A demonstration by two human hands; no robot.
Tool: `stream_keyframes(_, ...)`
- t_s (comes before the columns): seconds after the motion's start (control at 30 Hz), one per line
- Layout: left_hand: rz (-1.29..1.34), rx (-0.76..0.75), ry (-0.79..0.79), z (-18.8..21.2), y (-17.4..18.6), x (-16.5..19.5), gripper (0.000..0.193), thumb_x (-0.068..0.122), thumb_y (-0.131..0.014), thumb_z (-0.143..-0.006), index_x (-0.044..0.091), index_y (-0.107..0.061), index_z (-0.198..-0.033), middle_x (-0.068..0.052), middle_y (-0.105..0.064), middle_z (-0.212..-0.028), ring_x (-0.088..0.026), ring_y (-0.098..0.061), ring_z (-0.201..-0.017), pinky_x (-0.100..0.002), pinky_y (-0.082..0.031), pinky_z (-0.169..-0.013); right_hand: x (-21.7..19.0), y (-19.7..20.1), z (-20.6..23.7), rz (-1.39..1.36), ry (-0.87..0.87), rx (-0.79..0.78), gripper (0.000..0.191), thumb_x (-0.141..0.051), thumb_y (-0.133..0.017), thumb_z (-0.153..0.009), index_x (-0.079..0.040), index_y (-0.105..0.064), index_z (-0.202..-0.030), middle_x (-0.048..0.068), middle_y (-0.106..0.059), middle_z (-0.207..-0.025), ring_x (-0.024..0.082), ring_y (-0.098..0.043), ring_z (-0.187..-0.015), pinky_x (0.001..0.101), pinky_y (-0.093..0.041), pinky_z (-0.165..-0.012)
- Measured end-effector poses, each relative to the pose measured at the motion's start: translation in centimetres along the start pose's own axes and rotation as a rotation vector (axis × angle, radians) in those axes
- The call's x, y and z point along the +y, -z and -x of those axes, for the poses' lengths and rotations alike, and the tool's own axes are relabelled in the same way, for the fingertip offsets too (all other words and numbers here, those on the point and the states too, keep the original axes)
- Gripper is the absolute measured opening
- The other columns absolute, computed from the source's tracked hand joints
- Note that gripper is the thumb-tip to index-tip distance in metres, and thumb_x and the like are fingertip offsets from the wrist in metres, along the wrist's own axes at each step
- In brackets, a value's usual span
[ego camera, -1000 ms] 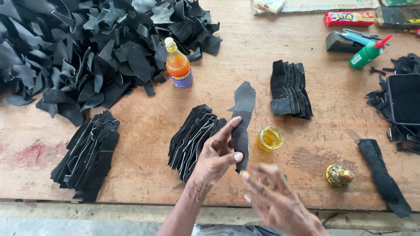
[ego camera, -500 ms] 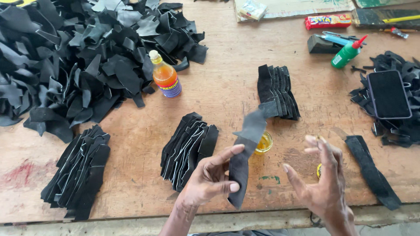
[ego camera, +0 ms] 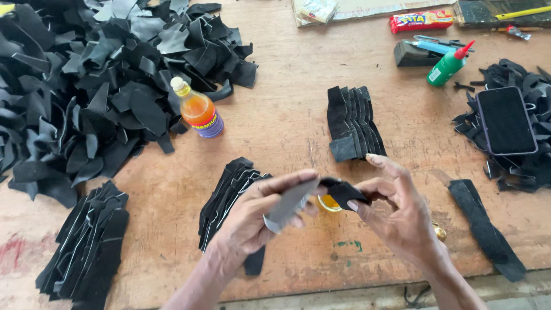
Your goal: The person repeatedly picks up black rubber pieces from a stack, applies a yellow viscous substance from a small glass jar to one side of each piece, and places the treated piece onto a separate stack. The process is repeated for multiple pieces.
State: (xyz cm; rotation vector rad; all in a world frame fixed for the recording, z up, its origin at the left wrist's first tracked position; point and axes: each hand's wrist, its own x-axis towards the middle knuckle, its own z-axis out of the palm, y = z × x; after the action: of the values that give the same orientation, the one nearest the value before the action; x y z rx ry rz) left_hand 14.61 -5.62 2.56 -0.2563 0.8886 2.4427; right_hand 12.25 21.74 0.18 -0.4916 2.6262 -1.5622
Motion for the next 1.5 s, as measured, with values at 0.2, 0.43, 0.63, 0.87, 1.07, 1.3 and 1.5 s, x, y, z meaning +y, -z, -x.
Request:
stream_keyframes(0.2, -0.887, 0.272, -0.148, -10.3, -0.2, 4.6, 0.028, 0.023, -0.073, -0.096, -0.002, -0.074, -0.108, -0.007, -0.068, -0.076, -0.011, -0.056, -0.059, -0.022, -0.049, -0.048, 1.0, -0.7, -5.6, -0.312, -0.233, 0.109, 0.075, -0.004, -0.076, -0.081, -0.006, -0.037, -0.145, 0.017, -0.077, -0.099, 0.017, -0.075, -0.089, 0.0323, -0.064, -0.082)
stream_keyframes(0.43, -0.795, 0.184, -0.184, -21.7, 3.1, 5.0, 0.018, 0.01, -0.073, -0.093, -0.002, -0.071, -0.107, -0.006, -0.071, -0.079, -0.009, -0.064, -0.061, -0.022, -0.056, -0.052, 3.0, -2.8, -9.3, -0.191, -0.265, 0.253, 0.084, 0.006, -0.079, -0.076, -0.004, -0.031, -0.144, 0.014, -0.058, -0.119, 0.016, -0.069, -0.088, 0.0272, -0.063, -0.071)
stream_keyframes(0.63, -0.974, 0.262, -0.148, -25.6, 5.1, 3.4, 0.028, 0.003, -0.073, -0.087, 0.0, -0.067, -0.114, -0.006, -0.073, -0.081, -0.01, -0.067, -0.06, -0.024, -0.057, -0.051, 3.9, -3.5, -10.0, 0.056, -0.265, 0.214, 0.087, 0.005, -0.08, -0.077, -0.008, -0.03, -0.147, 0.014, -0.051, -0.123, 0.017, -0.072, -0.081, 0.0269, -0.062, -0.061)
stream_keyframes(0.87, -1.278, 0.336, -0.204, -27.0, 5.2, 1.7, 0.051, 0.008, -0.079, -0.083, -0.002, -0.055, -0.127, -0.017, -0.072, -0.096, -0.022, -0.072, -0.081, -0.037, -0.06, -0.069, 3.6, -3.2, -10.7, 0.218, -0.375, 0.15, 0.088, -0.003, -0.083, -0.076, -0.011, -0.033, -0.147, 0.011, -0.051, -0.122, 0.016, -0.069, -0.077, 0.0283, -0.061, -0.06)
stream_keyframes(1.07, -1.514, 0.289, -0.788, -25.9, 5.9, 2.0, 0.081, 0.015, -0.091, -0.07, -0.008, -0.043, -0.131, -0.032, -0.057, -0.12, -0.043, -0.058, -0.11, -0.05, -0.049, -0.092, 1.5, -1.0, -8.8, 0.298, -0.241, 0.132, 0.075, -0.009, -0.079, -0.083, -0.01, -0.042, -0.148, 0.012, -0.054, -0.117, 0.016, -0.063, -0.078, 0.0296, -0.061, -0.063)
stream_keyframes(1.3, -1.55, 0.107, -0.425, -15.3, 4.1, 4.5, 0.022, 0.015, -0.07, -0.091, 0.006, -0.067, -0.11, -0.015, -0.07, -0.102, -0.03, -0.072, -0.09, -0.041, -0.057, -0.083, -1.7, 1.7, -3.8, 0.493, -0.117, -0.08, 0.061, -0.03, -0.079, -0.077, -0.016, -0.062, -0.134, 0.013, -0.047, -0.138, 0.03, -0.054, -0.12, 0.0417, -0.055, -0.087)
stream_keyframes(1.5, -1.911, 0.103, -0.377, -5.6, 4.7, 3.5, 0.028, 0.005, -0.069, -0.086, 0.003, -0.065, -0.113, -0.018, -0.061, -0.117, -0.036, -0.058, -0.112, -0.044, -0.05, -0.093, -3.2, 0.7, -1.9, 0.631, 0.092, -0.287, 0.063, -0.044, -0.078, -0.074, -0.022, -0.065, -0.132, 0.013, -0.035, -0.149, 0.033, -0.027, -0.14, 0.045, -0.037, -0.111)
